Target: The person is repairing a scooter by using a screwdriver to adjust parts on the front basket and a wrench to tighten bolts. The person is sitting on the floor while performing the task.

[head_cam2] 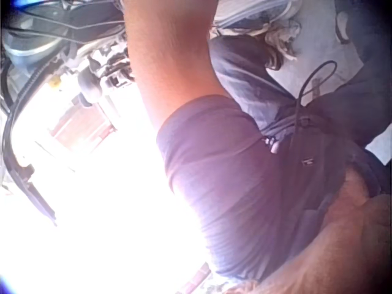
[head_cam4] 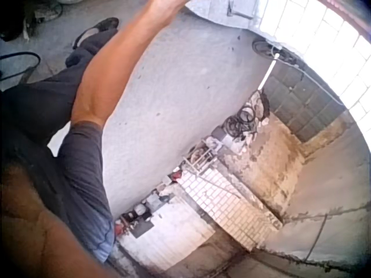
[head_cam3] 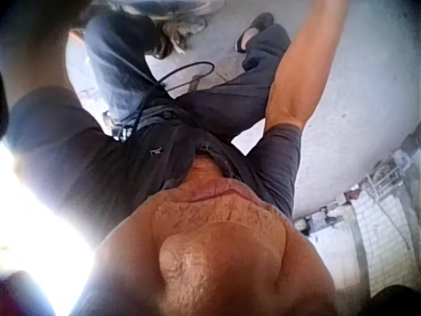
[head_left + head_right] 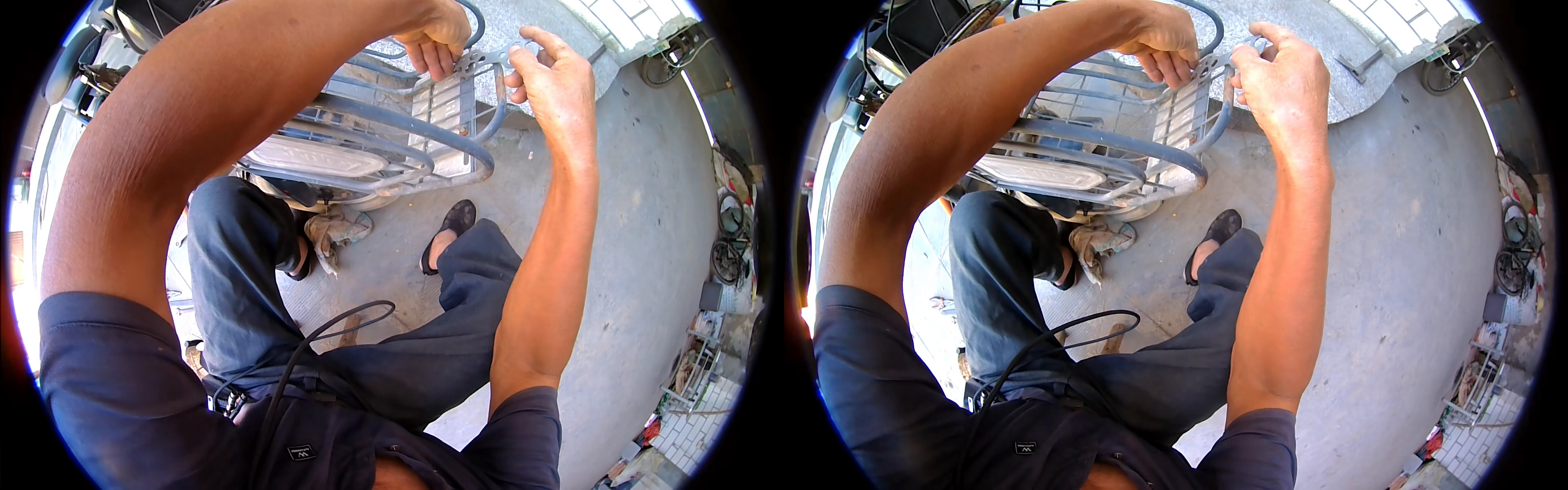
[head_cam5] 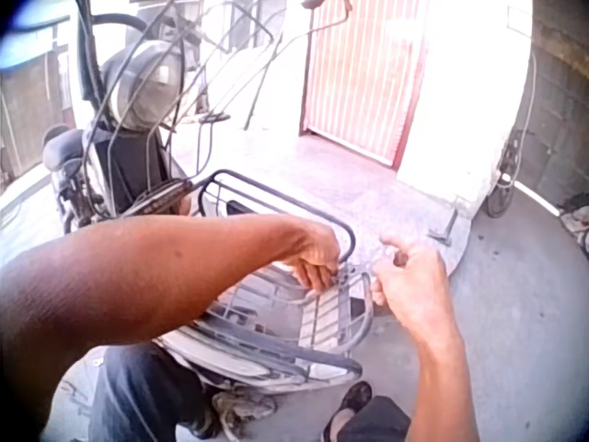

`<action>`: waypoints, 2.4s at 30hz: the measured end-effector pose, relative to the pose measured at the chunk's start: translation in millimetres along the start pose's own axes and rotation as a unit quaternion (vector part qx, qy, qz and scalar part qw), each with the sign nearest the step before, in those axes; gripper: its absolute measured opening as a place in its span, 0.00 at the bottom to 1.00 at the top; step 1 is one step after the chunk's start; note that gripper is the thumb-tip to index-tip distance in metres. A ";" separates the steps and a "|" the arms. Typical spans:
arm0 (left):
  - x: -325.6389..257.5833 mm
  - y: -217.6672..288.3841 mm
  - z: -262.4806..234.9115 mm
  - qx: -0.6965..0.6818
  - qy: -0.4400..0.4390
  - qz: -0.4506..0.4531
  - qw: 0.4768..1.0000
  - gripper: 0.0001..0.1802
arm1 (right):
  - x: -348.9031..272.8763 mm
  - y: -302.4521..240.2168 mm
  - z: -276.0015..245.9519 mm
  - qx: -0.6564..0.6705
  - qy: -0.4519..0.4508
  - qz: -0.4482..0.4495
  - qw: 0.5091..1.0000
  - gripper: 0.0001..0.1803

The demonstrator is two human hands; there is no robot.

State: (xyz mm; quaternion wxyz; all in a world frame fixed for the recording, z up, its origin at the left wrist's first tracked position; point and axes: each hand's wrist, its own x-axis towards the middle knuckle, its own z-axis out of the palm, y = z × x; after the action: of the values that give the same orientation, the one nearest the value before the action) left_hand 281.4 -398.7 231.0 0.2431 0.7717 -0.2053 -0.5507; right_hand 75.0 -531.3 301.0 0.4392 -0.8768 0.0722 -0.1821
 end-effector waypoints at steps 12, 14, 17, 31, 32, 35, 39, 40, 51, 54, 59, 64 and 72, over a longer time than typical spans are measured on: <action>-5.1 8.8 17.7 -0.063 0.095 0.018 0.993 0.22 | 4.1 0.7 -2.7 0.022 -0.077 -0.043 0.996 0.32; -8.0 11.7 20.0 -0.036 0.089 0.016 0.995 0.20 | 4.2 0.5 -3.6 0.018 -0.079 -0.041 0.996 0.32; -12.1 12.7 20.8 -0.029 0.092 0.008 0.995 0.20 | 4.0 1.4 -4.3 -0.014 -0.056 -0.049 0.997 0.30; 11.9 10.5 4.2 0.046 -0.007 -0.048 0.998 0.27 | 2.2 2.3 -15.3 -0.016 -0.053 -0.029 0.998 0.27; 21.1 16.2 4.4 0.064 -0.025 -0.059 0.996 0.26 | 1.2 7.4 -18.9 -0.027 -0.045 -0.019 0.998 0.27; 35.1 11.7 -7.2 0.054 -0.045 -0.100 0.993 0.24 | 1.1 6.9 -17.4 0.006 -0.051 -0.019 0.998 0.27; 46.2 19.7 -10.5 0.055 0.008 -0.086 0.995 0.22 | -2.9 2.2 -19.8 0.025 -0.058 0.026 0.998 0.27; 39.3 15.1 -16.8 0.053 0.025 -0.085 0.995 0.21 | -1.5 -2.7 -17.3 0.053 -0.055 0.022 0.997 0.26; -22.0 37.3 -0.7 0.050 0.062 0.017 0.997 0.17 | -0.9 19.9 -38.7 0.227 -0.025 0.041 0.973 0.26; -29.9 34.7 1.4 0.039 0.049 0.046 0.997 0.16 | -0.2 25.4 -44.8 0.243 -0.028 0.038 0.969 0.26; -70.9 45.4 19.0 -0.035 0.025 0.103 0.994 0.15 | -3.5 29.9 -48.9 0.249 -0.007 0.033 0.968 0.26; -127.5 59.9 51.4 -0.019 0.180 0.201 0.963 0.18 | -1.5 34.6 -55.1 0.264 0.012 0.024 0.964 0.26; -115.9 59.6 40.7 -0.040 0.169 0.237 0.956 0.17 | -0.8 39.6 -61.4 0.296 0.018 0.004 0.955 0.31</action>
State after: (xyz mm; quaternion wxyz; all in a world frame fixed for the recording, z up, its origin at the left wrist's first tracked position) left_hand 204.0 -384.6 342.6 0.4283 0.7724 -0.3165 -0.3460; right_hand 52.1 -600.6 302.9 0.6780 -0.7041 0.0262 -0.2095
